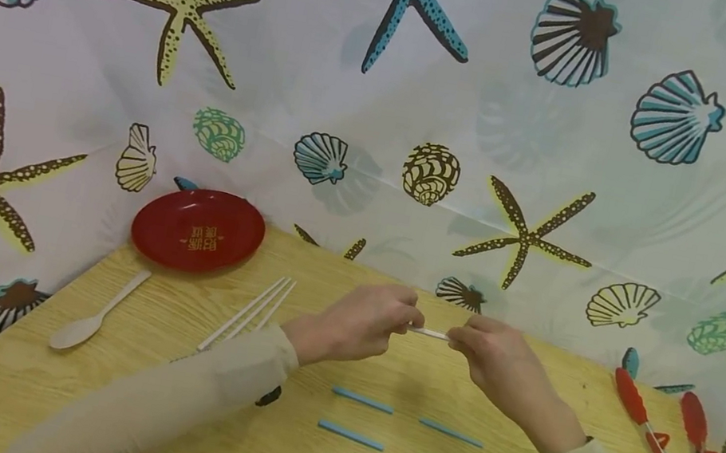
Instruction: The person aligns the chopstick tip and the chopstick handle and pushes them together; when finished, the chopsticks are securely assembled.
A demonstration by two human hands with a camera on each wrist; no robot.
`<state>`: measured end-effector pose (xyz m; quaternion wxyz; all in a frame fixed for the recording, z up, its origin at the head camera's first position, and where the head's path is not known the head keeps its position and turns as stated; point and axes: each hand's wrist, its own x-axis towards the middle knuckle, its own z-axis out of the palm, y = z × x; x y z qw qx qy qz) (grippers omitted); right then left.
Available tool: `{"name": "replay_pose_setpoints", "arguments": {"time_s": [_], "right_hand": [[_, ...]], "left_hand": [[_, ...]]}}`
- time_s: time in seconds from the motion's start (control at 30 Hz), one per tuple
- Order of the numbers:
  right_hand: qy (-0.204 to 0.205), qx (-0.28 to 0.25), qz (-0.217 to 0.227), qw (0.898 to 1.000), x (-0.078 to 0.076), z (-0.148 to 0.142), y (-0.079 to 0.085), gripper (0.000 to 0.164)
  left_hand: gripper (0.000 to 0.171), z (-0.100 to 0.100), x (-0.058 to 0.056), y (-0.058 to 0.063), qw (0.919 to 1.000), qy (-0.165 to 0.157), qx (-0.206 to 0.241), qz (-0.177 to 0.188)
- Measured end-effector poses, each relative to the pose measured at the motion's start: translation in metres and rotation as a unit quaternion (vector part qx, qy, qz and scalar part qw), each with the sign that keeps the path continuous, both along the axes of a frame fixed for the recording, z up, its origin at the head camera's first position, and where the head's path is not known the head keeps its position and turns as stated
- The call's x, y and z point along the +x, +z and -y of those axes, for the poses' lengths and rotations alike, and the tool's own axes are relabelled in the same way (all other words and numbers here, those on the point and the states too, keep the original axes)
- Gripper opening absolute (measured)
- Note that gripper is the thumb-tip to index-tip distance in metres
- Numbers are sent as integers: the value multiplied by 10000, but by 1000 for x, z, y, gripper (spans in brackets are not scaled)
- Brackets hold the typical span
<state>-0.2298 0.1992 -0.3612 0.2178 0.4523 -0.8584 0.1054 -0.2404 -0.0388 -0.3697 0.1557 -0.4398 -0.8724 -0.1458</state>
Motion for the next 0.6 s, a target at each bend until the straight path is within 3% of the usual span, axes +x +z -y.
{"name": "replay_pose_setpoints", "arguments": {"time_s": [0.13,0.3,0.43,0.6], "right_hand": [[-126,205,37,9997,0,2,-5,15],[-305,557,22,9980,-3,4,-8,19],[-286,694,-145,9971,-4,5,-11,19],[-154,685,-311,9970,-3,4,-18,21]], "left_hand": [[31,-2,3,-4,9988,270,-386,134],[12,-11,5,-8,9895,723,-1229,239],[12,-17,6,-8,9877,942,-1221,266],[10,-21,8,-7,9868,912,-1332,159]]}}
